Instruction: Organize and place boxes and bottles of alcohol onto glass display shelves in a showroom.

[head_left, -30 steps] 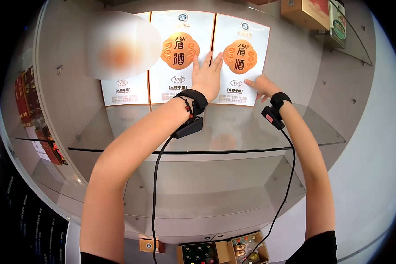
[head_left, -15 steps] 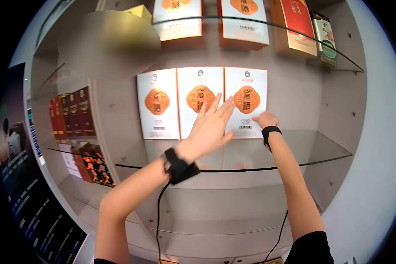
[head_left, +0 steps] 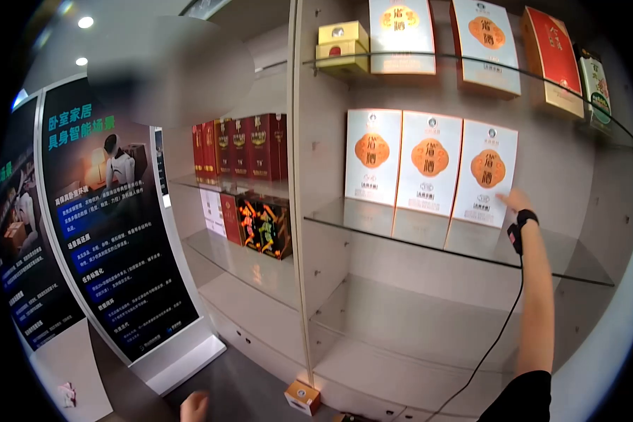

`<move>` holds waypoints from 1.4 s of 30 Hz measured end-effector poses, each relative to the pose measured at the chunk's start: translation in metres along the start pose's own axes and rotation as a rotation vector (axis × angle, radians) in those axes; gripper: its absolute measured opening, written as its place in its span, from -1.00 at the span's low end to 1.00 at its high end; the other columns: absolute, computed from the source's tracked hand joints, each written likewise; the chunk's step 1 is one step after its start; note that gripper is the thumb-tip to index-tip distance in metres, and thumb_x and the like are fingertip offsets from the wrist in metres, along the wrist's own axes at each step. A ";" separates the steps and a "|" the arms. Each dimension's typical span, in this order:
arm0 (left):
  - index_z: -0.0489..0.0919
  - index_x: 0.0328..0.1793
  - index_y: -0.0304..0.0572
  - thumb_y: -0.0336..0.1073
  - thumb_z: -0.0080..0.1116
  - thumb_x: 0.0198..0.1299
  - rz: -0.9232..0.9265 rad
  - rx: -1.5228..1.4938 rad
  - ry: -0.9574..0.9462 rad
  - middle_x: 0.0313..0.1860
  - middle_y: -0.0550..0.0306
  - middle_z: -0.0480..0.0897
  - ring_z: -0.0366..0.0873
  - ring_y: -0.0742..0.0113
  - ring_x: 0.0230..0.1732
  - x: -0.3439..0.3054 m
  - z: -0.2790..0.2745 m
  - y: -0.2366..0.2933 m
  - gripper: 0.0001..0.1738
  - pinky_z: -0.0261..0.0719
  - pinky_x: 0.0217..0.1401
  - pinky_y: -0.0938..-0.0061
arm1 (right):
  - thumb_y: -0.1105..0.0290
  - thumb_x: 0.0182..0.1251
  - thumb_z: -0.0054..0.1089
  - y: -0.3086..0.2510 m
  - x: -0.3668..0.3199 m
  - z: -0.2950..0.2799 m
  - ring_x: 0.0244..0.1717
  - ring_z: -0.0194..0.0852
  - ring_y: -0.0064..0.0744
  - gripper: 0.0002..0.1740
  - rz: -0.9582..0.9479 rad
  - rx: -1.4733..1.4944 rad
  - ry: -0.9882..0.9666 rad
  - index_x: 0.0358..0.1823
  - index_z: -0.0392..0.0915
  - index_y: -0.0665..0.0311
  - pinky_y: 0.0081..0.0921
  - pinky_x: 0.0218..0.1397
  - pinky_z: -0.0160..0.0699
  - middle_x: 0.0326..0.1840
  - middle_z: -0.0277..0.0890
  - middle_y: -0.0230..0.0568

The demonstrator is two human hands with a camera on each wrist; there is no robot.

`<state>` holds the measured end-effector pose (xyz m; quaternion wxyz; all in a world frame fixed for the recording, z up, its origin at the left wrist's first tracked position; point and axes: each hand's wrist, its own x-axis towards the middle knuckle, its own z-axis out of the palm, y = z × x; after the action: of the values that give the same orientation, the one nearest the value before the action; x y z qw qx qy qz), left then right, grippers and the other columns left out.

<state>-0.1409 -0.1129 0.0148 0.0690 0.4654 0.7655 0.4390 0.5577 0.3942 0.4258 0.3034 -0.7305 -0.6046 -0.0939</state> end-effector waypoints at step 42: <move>0.53 -0.13 -0.25 -0.33 0.07 0.07 0.118 0.047 -0.610 -0.25 -0.01 0.60 0.56 0.07 -0.20 -0.022 0.083 0.062 -0.76 0.49 -0.16 0.35 | 0.21 0.14 0.19 -0.069 -0.646 0.220 0.00 0.42 -0.25 -0.48 -0.186 0.606 -1.077 0.09 0.35 0.31 -0.44 0.05 0.35 -0.06 0.45 -0.08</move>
<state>-0.0450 -0.0686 0.0039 0.2594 0.6207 0.6910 0.2646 0.2798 -0.0114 -0.0532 0.1403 -0.5010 -0.7335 0.4373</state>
